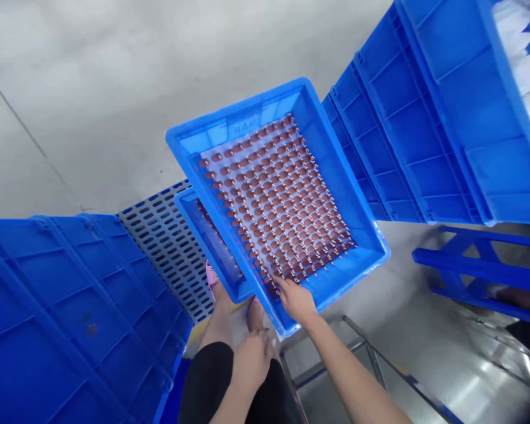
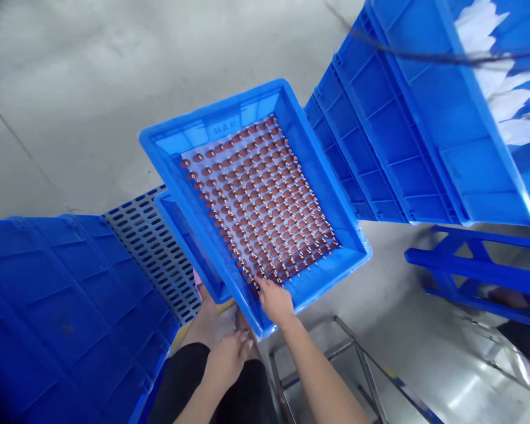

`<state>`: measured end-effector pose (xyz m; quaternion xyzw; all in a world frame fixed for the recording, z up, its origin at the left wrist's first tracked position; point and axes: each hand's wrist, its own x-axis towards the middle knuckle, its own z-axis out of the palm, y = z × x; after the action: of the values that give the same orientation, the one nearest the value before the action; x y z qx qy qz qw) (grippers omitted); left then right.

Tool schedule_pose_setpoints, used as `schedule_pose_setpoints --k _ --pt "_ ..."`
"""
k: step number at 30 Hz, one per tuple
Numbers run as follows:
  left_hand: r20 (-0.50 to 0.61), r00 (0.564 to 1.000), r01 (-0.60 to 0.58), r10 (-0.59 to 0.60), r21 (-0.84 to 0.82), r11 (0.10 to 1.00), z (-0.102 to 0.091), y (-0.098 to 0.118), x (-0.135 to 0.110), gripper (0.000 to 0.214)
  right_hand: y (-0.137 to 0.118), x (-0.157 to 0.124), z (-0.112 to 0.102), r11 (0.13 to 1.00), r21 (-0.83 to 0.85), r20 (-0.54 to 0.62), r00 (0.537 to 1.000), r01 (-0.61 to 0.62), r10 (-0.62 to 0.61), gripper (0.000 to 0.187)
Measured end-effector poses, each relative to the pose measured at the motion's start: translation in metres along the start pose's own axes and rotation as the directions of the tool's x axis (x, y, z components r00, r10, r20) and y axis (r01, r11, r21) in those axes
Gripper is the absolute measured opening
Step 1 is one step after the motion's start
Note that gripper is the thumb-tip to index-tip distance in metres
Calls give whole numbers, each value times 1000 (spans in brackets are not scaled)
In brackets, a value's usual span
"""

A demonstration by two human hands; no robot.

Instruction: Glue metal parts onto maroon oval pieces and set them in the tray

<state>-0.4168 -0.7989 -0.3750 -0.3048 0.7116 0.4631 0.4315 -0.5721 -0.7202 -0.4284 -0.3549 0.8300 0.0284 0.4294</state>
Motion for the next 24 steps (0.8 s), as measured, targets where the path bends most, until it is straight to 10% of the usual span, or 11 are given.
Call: schedule_pose_setpoints --k 10,24 --pt "-55 998 -20 20 -7 1000 20 -6 3 35 -10 9 0 999 -12 41 999 35 -34 38" --pt "37 999 37 -38 16 999 -6 16 -8 35 -42 29 -33 995 -21 -127 987 98 -99 37"
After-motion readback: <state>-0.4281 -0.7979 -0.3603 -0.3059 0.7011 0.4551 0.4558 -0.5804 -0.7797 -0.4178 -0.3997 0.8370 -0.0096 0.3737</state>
